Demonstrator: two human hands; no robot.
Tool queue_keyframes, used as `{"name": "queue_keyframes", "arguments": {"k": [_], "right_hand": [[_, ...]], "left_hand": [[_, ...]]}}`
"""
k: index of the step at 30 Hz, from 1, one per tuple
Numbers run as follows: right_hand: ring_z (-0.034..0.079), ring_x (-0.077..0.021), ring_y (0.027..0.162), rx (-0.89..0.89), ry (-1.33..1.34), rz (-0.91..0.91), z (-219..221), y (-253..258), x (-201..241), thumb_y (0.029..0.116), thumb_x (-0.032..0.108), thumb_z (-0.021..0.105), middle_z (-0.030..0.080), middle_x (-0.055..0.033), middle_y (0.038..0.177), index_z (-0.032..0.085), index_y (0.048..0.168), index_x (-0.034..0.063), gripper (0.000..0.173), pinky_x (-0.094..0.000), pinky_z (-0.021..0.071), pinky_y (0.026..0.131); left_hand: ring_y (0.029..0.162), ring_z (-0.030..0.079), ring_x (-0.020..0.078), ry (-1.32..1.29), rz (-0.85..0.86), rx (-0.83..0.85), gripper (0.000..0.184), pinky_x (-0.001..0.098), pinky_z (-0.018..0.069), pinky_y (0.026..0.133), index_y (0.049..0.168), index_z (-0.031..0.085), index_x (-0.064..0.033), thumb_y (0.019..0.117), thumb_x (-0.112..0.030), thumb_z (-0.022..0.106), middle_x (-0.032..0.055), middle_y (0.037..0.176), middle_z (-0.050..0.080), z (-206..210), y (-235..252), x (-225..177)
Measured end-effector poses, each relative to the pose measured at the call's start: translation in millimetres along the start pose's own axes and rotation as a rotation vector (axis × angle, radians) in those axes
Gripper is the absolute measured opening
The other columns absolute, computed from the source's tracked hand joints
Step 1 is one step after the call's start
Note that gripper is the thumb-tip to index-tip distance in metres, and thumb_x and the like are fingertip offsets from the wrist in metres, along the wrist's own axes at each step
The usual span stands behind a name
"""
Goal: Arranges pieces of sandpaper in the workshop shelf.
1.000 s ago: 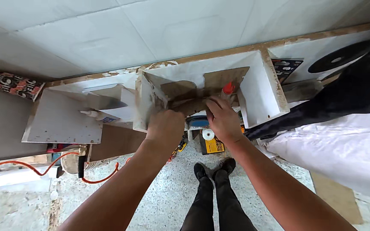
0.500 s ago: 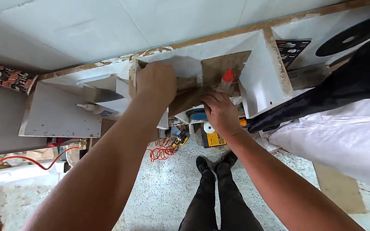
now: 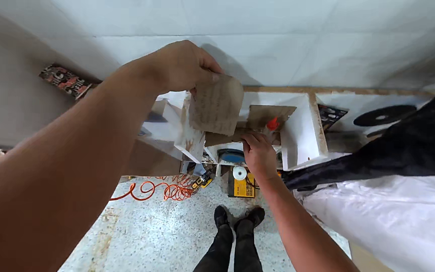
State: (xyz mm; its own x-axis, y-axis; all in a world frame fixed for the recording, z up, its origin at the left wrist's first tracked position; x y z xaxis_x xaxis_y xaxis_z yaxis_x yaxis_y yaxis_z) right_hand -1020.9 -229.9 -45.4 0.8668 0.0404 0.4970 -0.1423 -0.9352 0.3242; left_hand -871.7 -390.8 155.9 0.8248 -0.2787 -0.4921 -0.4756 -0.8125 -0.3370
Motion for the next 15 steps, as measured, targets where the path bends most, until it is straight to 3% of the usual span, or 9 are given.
{"name": "queue_keyframes", "arguments": {"k": [5,15], "right_hand": [[0.067,-0.0227,0.117,-0.003,0.002,-0.005,1.3,-2.2,-1.5,0.0955,0.011,0.069,0.073,-0.0033,0.119,0.078,0.107,0.0150,0.015,-0.0395,0.0591,0.093],[0.068,-0.0235,0.116,-0.004,-0.012,0.013,0.0,-0.4,0.7,0.0963,0.012,0.068,0.074,-0.0035,0.119,0.078,0.106,0.0159,0.015,-0.0410,0.0600,0.090]], "left_hand": [[0.079,0.072,0.0130,0.077,0.058,0.110,0.021,0.0345,0.0617,0.070,0.117,0.076,-0.0214,0.1056,-0.029,0.060,0.0007,0.099,0.075,-0.9,7.2,-8.5],[0.076,0.070,0.0114,0.108,0.056,0.149,0.020,0.0319,0.0599,0.068,0.116,0.075,-0.0205,0.1056,-0.028,0.060,0.0011,0.099,0.075,-1.4,8.0,-19.3]]}}
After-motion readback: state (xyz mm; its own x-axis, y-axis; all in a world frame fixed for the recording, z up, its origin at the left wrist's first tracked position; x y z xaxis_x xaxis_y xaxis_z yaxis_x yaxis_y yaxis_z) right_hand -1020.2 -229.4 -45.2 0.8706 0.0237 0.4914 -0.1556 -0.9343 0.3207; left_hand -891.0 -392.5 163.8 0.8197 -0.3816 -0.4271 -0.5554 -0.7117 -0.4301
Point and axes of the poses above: each hand's wrist, its own y-axis towards the middle knuckle, its own z-axis out of the palm, x = y × z, the point moved 6 cm from there along y, towards the middle knuckle
